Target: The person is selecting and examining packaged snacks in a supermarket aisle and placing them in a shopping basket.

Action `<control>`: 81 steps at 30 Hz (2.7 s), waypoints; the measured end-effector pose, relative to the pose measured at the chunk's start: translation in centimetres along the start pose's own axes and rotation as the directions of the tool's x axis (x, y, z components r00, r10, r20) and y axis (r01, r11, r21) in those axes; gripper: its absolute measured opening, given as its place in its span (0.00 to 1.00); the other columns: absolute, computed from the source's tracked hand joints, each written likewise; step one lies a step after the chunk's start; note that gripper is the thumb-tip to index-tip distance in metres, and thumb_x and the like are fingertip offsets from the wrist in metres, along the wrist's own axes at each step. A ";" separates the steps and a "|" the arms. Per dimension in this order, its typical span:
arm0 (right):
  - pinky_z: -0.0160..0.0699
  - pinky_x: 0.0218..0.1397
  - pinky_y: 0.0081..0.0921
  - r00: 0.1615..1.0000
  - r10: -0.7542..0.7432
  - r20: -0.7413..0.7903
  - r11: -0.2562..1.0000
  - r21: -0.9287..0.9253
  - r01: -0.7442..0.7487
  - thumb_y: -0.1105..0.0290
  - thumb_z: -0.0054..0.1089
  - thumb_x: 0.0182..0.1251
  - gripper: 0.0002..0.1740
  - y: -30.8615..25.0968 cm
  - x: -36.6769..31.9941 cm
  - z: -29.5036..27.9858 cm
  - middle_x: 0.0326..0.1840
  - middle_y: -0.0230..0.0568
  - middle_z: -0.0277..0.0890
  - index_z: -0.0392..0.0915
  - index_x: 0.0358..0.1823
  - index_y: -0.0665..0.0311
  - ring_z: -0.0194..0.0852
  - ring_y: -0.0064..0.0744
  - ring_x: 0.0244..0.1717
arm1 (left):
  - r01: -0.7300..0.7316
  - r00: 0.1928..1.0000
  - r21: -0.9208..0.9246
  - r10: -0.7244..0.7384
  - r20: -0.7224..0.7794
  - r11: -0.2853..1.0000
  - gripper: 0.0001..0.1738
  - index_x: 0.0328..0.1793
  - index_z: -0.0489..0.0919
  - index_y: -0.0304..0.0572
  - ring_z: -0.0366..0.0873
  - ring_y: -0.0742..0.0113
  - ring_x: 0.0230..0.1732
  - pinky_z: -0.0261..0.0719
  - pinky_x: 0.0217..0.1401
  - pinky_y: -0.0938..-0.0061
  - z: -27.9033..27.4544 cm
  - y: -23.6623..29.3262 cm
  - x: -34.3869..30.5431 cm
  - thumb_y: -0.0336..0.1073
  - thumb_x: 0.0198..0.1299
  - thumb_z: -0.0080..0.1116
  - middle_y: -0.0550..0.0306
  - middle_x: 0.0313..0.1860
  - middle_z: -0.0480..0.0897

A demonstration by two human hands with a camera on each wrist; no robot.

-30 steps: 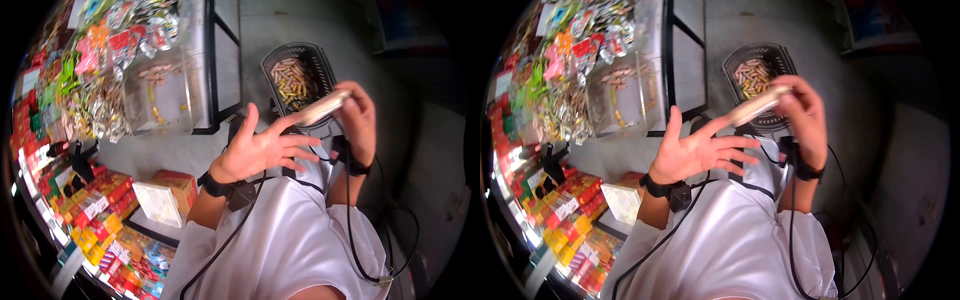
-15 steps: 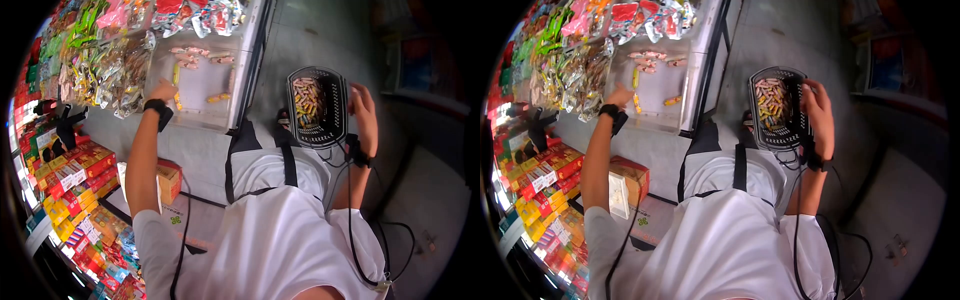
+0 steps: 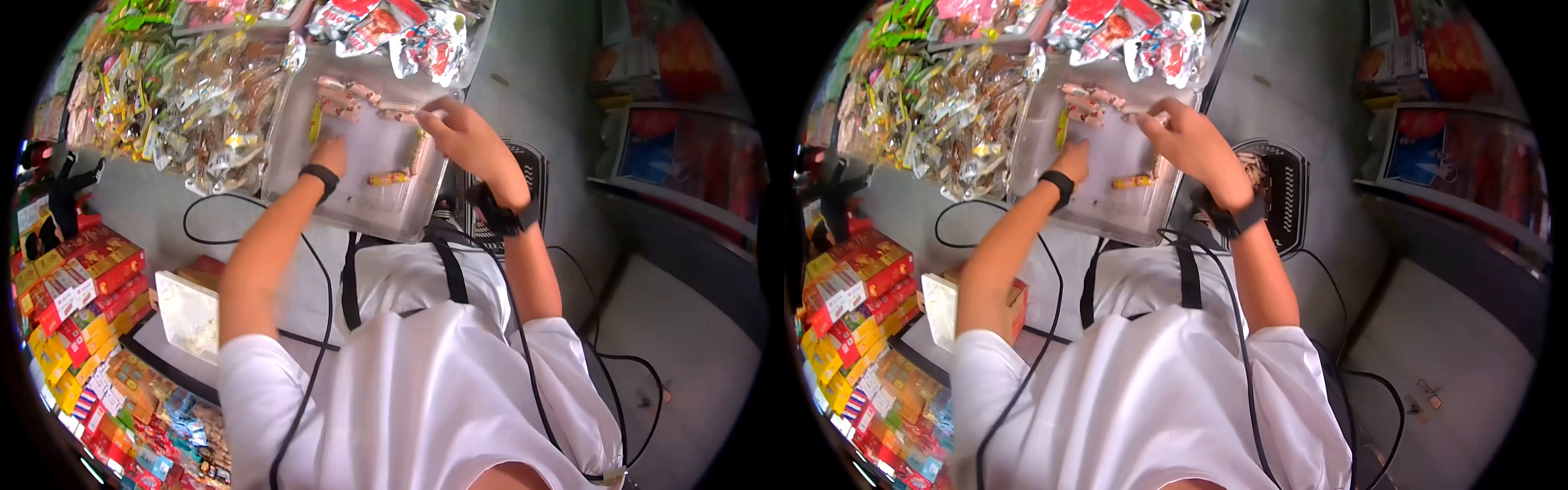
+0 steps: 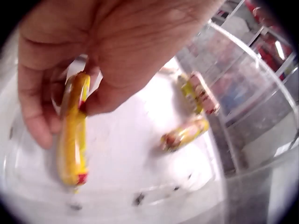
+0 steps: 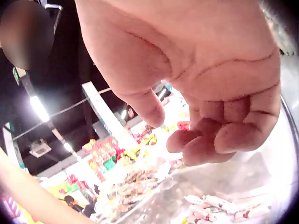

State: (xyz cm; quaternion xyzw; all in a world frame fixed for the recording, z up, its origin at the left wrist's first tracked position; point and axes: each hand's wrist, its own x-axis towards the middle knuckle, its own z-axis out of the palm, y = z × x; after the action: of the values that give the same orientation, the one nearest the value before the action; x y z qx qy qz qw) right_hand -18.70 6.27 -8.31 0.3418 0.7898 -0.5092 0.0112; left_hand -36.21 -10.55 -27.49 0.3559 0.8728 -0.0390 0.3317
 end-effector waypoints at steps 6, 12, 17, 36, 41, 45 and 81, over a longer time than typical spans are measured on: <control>0.78 0.47 0.44 0.983 -0.167 0.075 0.836 -0.517 0.181 0.53 0.63 0.58 0.25 0.2 8.9 6.9 0.40 0.58 0.79 0.73 0.46 0.68 0.80 0.55 0.42 | -0.143 0.933 -0.049 0.119 -0.339 0.988 0.21 0.60 0.64 0.44 0.75 0.29 0.50 0.77 0.50 0.46 -2.8 -1.3 1.7 0.28 0.59 0.48 0.28 0.51 0.70; 0.78 0.42 0.46 0.964 -0.240 -0.114 0.700 -0.709 0.090 0.54 0.59 0.59 0.24 4.7 15.1 16.3 0.45 0.53 0.73 0.67 0.50 0.63 0.78 0.54 0.46 | 0.147 0.759 0.089 -0.054 -0.649 0.985 0.20 0.57 0.66 0.57 0.67 0.57 0.46 0.73 0.37 0.63 1.9 1.0 5.2 0.39 0.58 0.52 0.58 0.48 0.66; 0.76 0.45 0.45 0.927 -0.357 -0.116 0.573 -0.811 0.119 0.60 0.54 0.63 0.23 7.1 15.6 18.8 0.45 0.49 0.67 0.66 0.58 0.59 0.72 0.50 0.46 | 0.157 0.769 0.067 -0.079 -0.635 0.985 0.17 0.54 0.70 0.57 0.66 0.57 0.48 0.72 0.42 0.60 1.7 1.5 4.0 0.39 0.58 0.53 0.57 0.49 0.67; 0.81 0.44 0.46 0.988 -0.140 -0.070 0.768 -0.638 0.064 0.48 0.73 0.45 0.41 4.2 16.3 20.2 0.49 0.47 0.69 0.64 0.58 0.58 0.73 0.56 0.50 | -0.143 0.990 -0.630 0.114 -0.086 0.764 0.34 0.65 0.66 0.40 0.77 0.37 0.50 0.76 0.49 0.54 -6.9 -2.8 -4.8 0.34 0.50 0.61 0.36 0.45 0.81; 0.81 0.47 0.45 0.972 -0.214 0.102 0.607 -0.765 0.214 0.47 0.70 0.46 0.36 5.3 17.0 19.6 0.50 0.46 0.71 0.71 0.60 0.38 0.73 0.53 0.53 | -0.238 0.971 -0.924 0.107 -0.215 0.301 0.24 0.63 0.68 0.44 0.81 0.68 0.40 0.76 0.41 0.77 -6.6 -3.7 -8.7 0.26 0.59 0.53 0.55 0.43 0.75; 0.81 0.46 0.41 0.968 -0.233 0.095 0.781 -0.575 0.244 0.49 0.72 0.43 0.36 4.5 14.9 17.7 0.45 0.52 0.74 0.72 0.55 0.53 0.77 0.51 0.49 | -0.094 0.993 -0.989 0.065 -0.102 -0.115 0.22 0.63 0.67 0.44 0.81 0.63 0.36 0.83 0.35 0.68 -6.7 -3.4 -9.7 0.26 0.61 0.50 0.53 0.42 0.73; 0.70 0.38 0.20 0.898 0.170 -0.405 0.832 0.548 0.089 0.67 0.54 0.65 0.13 18.3 -23.1 -13.5 0.38 0.35 0.74 0.73 0.45 0.70 0.70 0.20 0.36 | 0.161 0.733 -0.986 0.674 0.095 -0.035 0.26 0.60 0.68 0.41 0.81 0.69 0.41 0.82 0.42 0.74 1.3 33.9 -18.7 0.44 0.60 0.60 0.54 0.44 0.78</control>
State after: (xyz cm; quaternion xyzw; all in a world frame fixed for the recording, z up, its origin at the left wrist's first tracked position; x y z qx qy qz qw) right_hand 13.54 9.53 -7.92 0.4526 0.5828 -0.6251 -0.2545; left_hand -3.68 3.14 -11.43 0.1610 0.3992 0.5378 0.7249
